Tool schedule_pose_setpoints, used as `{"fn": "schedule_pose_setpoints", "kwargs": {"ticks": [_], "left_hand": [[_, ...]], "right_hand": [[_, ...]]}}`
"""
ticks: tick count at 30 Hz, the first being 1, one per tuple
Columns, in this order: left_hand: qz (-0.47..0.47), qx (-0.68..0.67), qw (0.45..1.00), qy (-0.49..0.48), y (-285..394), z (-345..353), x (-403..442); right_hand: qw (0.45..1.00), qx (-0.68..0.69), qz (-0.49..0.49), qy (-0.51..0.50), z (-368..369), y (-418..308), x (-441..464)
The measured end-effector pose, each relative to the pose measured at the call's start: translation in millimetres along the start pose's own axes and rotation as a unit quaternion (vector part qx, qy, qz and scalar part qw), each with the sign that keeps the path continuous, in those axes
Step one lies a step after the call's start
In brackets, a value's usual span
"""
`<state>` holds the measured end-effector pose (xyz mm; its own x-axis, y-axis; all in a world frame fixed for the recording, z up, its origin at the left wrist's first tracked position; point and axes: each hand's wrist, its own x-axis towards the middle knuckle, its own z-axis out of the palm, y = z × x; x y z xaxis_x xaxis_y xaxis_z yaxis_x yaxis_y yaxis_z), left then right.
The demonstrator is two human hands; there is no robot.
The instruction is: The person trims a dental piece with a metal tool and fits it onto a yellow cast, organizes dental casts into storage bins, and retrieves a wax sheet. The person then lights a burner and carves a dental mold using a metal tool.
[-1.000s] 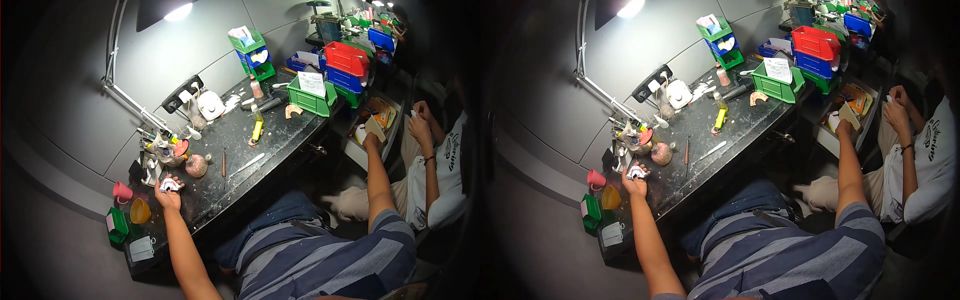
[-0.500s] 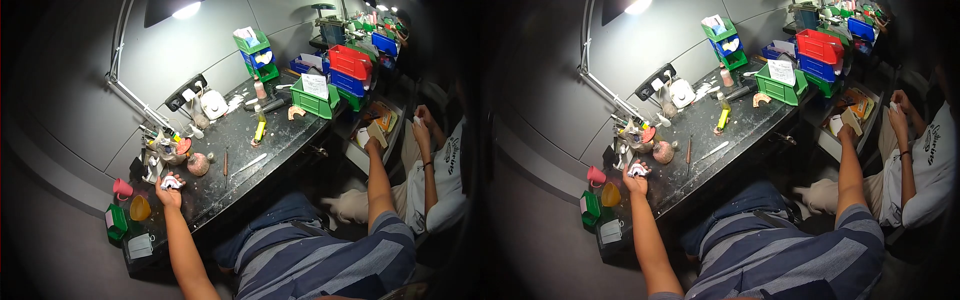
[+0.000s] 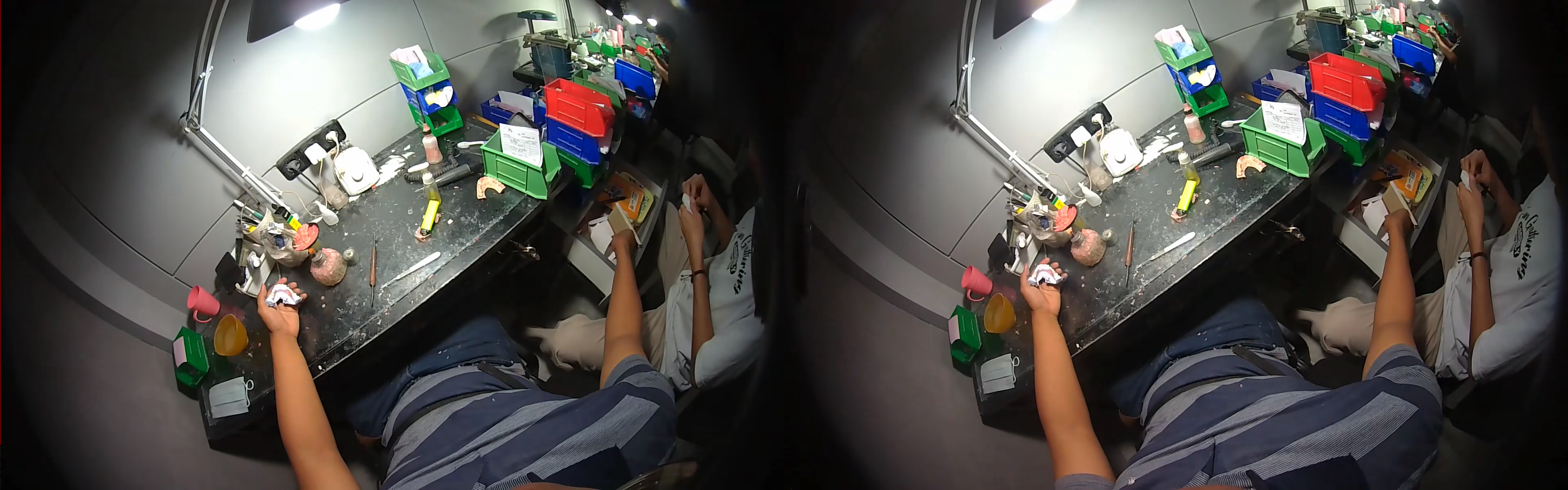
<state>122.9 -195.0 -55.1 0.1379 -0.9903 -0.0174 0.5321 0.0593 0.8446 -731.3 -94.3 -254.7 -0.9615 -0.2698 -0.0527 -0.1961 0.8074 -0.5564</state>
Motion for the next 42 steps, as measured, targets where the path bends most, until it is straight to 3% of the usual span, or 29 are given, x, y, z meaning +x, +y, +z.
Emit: {"fn": "schedule_pose_setpoints", "kwargs": {"ticks": [3,9,11,14,21,27,29,34,42], "left_hand": [[0.001,0.005,1.0,-0.007,-1,-2,0],[0.005,0.004,1.0,-0.001,-1,0,0],[0.006,0.006,1.0,-0.001,0,1,-1],[0.006,0.008,1.0,-0.001,0,1,0],[0.002,0.001,1.0,-0.008,0,0,-1],[0.007,0.011,1.0,-0.008,0,-2,-1],[0.006,0.014,1.0,-0.016,-1,-1,-1],[0.006,0.017,1.0,-0.016,-1,-3,0],[0.005,0.011,1.0,0.018,-1,1,0]], "right_hand": [[0.998,-0.006,0.044,-0.042,-31,-16,-34],[0.995,-0.053,-0.055,-0.065,-12,-10,-1],[0.988,-0.109,-0.109,-0.015,18,9,50],[0.989,-0.093,-0.1,0.049,-59,-40,-43],[0.984,-0.061,-0.113,0.125,-66,-48,-35],[0.976,-0.112,-0.177,0.063,-120,-23,-18],[0.981,-0.074,-0.16,0.084,-130,6,10],[0.98,-0.159,-0.112,-0.029,-126,81,56],[0.99,-0.021,-0.004,-0.14,-77,91,51]]}}
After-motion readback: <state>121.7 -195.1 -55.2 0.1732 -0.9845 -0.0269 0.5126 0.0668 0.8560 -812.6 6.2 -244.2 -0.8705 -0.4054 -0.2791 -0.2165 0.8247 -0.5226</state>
